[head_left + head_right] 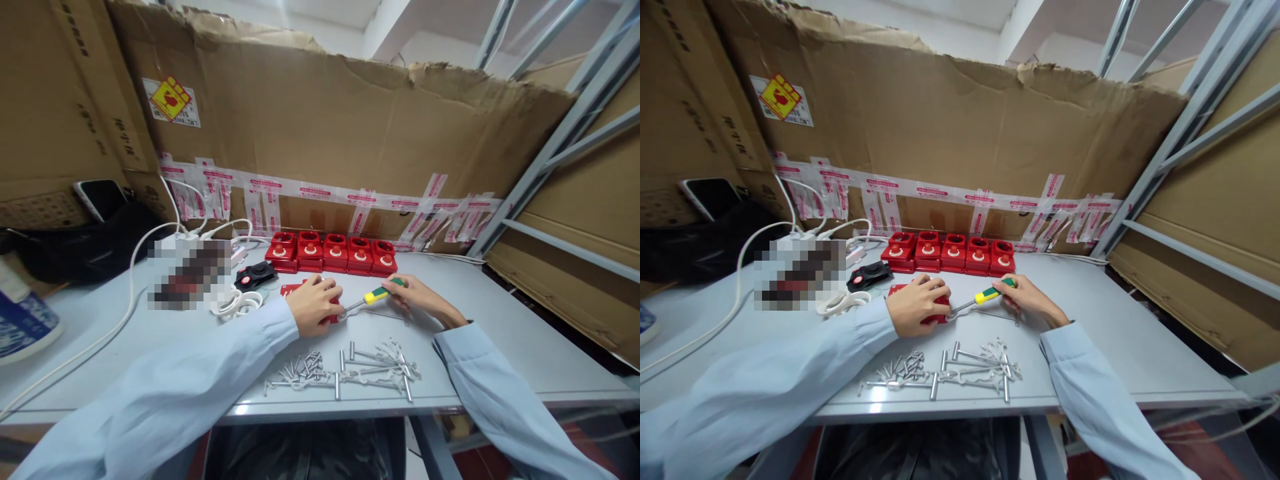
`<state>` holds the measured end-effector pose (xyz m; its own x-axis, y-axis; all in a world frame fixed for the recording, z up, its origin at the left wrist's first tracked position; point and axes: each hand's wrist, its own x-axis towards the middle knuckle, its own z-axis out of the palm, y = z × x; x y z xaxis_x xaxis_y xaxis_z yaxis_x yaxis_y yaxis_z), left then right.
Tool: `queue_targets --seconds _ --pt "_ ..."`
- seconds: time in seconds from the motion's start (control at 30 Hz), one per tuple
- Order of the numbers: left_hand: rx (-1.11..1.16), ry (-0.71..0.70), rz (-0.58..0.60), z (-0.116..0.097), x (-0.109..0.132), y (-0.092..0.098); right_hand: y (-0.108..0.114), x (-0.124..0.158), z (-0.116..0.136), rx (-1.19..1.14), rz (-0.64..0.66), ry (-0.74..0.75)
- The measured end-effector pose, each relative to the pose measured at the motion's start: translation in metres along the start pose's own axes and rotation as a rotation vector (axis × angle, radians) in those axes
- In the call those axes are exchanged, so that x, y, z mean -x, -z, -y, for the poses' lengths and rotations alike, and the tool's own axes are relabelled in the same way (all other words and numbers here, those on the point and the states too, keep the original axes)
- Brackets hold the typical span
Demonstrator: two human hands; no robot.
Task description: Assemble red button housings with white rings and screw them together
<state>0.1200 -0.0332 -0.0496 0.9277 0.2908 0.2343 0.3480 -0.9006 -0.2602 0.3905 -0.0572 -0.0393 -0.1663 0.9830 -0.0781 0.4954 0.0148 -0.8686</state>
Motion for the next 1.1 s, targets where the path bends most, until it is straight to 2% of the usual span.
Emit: queue_targets --seconds 0.13,0.2,0.27,0.37,0.43,0.5,0.57,0.67,0.77,0.8,0.93,1.1 --pt "-0.003 0.004 0.000 0.000 -0.001 0.000 0.003 -0.002 0.005 -0.096 -0.113 0.034" --pt "-0.001 0.005 0.007 0.000 0.000 0.000 0.011 0.002 0.008 -0.151 -0.221 0.073" --pt "0.002 0.007 0.013 0.000 0.000 0.000 0.022 0.008 0.013 -0.227 -0.412 0.166" --pt "0.009 0.013 0.009 -0.001 0.001 0.002 0.035 0.023 0.023 -0.293 -0.787 0.336" --pt "0.009 0.016 0.006 -0.003 0.002 0.004 0.039 0.035 0.030 -0.168 -0.982 0.426" --pt "0.017 0.037 0.006 -0.003 0.002 0.007 0.038 0.047 0.037 0.064 -1.073 0.494" --pt "0.039 0.089 0.005 -0.002 0.003 0.010 0.034 0.055 0.040 0.276 -0.984 0.476" --pt "0.070 0.204 0.027 0.005 0.007 0.015 0.026 0.058 0.032 0.486 -0.636 0.366" --pt "0.127 0.305 0.138 0.014 0.014 0.016 0.018 0.052 0.014 0.662 -0.292 0.241" --pt "0.157 0.325 0.178 0.016 0.016 0.015 0.016 0.050 0.007 0.696 -0.231 0.199" --pt "0.269 0.325 0.239 0.024 0.020 0.014 0.006 0.044 -0.011 0.718 -0.142 0.116" --pt "0.342 0.290 0.137 0.028 0.015 0.023 -0.012 0.036 -0.009 0.572 -0.101 0.146"
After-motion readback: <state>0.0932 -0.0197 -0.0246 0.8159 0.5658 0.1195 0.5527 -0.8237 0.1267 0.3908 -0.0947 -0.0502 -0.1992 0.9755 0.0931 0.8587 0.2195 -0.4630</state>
